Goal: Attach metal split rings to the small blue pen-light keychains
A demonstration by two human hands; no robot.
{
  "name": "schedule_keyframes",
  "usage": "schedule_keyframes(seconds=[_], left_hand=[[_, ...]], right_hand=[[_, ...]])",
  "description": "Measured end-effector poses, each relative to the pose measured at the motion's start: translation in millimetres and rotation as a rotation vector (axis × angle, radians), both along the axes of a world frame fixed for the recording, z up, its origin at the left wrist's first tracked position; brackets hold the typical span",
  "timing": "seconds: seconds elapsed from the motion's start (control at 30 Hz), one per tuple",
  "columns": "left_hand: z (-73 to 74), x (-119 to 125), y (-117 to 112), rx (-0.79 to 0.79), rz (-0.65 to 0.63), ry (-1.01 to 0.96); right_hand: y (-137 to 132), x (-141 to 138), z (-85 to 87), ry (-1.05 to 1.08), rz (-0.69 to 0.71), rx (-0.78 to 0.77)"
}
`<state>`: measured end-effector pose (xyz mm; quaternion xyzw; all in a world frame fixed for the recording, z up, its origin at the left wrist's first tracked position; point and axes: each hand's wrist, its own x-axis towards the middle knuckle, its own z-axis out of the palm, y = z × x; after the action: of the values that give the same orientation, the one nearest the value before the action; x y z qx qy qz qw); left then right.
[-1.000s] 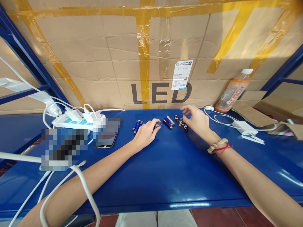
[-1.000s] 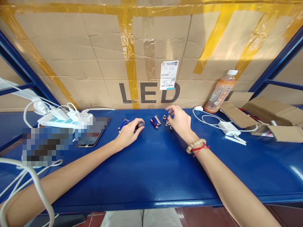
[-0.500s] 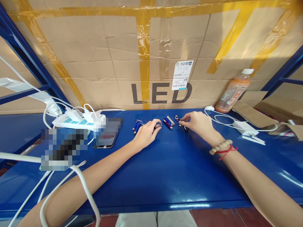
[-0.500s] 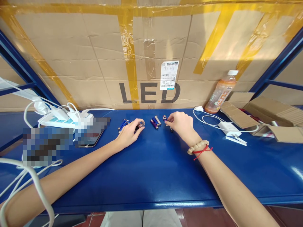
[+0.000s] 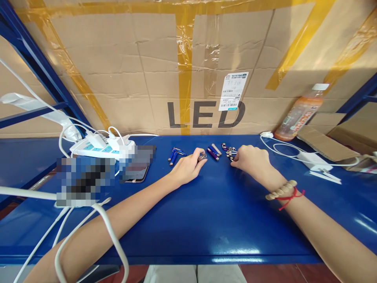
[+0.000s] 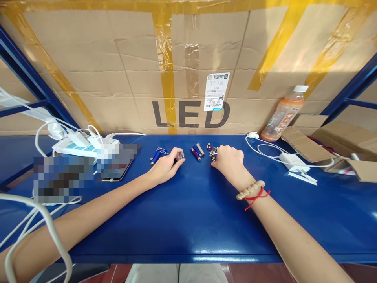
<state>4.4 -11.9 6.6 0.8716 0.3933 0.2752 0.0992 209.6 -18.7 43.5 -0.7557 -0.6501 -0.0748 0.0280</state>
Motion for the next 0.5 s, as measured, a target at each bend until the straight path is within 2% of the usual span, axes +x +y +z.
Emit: schedule_keyframes(seconds=[0.1,0.17,0.3,0.5], left_hand=[[0.9,0,0,-0.042,0.022,-0.011],[0.7,-1,0,-0.061,0.031,-0.033],[-1.2,-4,1,-0.036,0.034,-0.091],[-5.3,-5,3,0.009,-0.012,-0.138]], right_hand=[[2,1,-1.5,0.009,-0.005,0.05],[2,0,-0.7,0.053,0.049,0.111],[-3,-11,-1.5,0.259,0.323,0.213],[-7,-23,-17.2,0.421,0.697,0.321]])
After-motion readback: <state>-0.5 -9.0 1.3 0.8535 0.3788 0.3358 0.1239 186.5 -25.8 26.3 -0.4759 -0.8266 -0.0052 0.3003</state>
